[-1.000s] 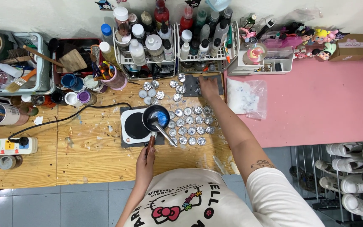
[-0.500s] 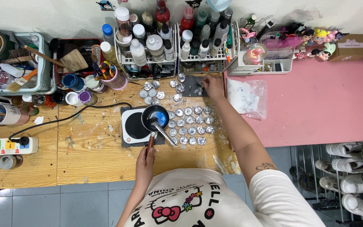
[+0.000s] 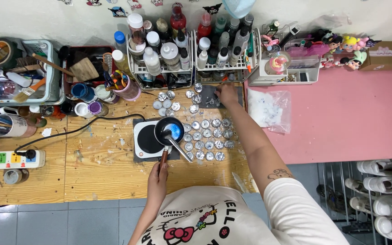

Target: Pouring melted blue wax into small round metal containers on a workbench.

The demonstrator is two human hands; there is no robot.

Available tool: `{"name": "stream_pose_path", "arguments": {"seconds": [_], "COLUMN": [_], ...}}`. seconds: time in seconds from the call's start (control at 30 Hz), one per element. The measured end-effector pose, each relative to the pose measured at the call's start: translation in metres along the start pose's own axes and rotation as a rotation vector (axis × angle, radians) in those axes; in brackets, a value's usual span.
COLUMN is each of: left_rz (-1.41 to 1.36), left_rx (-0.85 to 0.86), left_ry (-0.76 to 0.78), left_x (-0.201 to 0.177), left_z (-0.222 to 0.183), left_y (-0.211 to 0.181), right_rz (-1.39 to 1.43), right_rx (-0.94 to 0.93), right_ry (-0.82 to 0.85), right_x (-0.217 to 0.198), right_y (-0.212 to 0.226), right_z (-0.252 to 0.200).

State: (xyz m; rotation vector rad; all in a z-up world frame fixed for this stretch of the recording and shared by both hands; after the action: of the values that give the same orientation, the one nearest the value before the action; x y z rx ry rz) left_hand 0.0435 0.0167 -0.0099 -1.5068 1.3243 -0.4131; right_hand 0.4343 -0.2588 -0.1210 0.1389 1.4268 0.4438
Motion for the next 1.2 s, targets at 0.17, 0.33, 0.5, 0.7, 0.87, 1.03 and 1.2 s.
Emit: {"name": "stream_pose_path", "arguments": {"seconds": [0.17, 0.33, 0.5, 0.7, 0.87, 1.03, 1.2], "left_rz": [-0.03, -0.042, -0.025, 0.048, 0.013, 0.033, 0.028], "left_rx": [0.021, 0.008, 0.017, 0.042, 0.065, 0.02, 0.021], "left_ry": [0.002, -0.006, -0.007, 0.001, -0.004, -0.01, -0.007], "left_x": [-0.001, -0.003, 0.001, 0.001, -0.001, -0.004, -0.003], "left_z": [0.002, 0.002, 0.006, 0.006, 0.006, 0.004, 0.004], "left_y": [0.006, 0.001, 0.006, -0.001, 0.006, 0.0, 0.0], "right_rz": [0.0, 0.013, -0.005, -0.07, -0.047, -0.017, -0.022], "right_rx": [0.109, 0.167, 0.062, -0.024, -0.02, 0.035, 0.101], "right_ry": [0.077, 0.135, 0.105, 0.102, 0.139, 0.211, 0.317], "right_x": [0.024, 0.033, 0.038, 0.052, 0.051, 0.049, 0.043], "right_y": [-0.007, -0.02, -0.029, -0.03, -0.035, -0.037, -0.037], "right_z": [0.011, 0.01, 0.009, 0.013, 0.015, 0.016, 0.016]}}
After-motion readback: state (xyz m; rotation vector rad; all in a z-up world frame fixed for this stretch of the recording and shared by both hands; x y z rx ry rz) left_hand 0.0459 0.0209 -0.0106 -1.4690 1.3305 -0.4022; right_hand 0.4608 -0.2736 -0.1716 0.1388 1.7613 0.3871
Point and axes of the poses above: each hand's wrist, its own z-axis towards the middle knuckle, its own x-axis out of the palm, y = z × x, the point moved 5 cm from there along z, towards the middle knuckle, and after that the axes turned 9 degrees about -y, right-handed, at the moved point
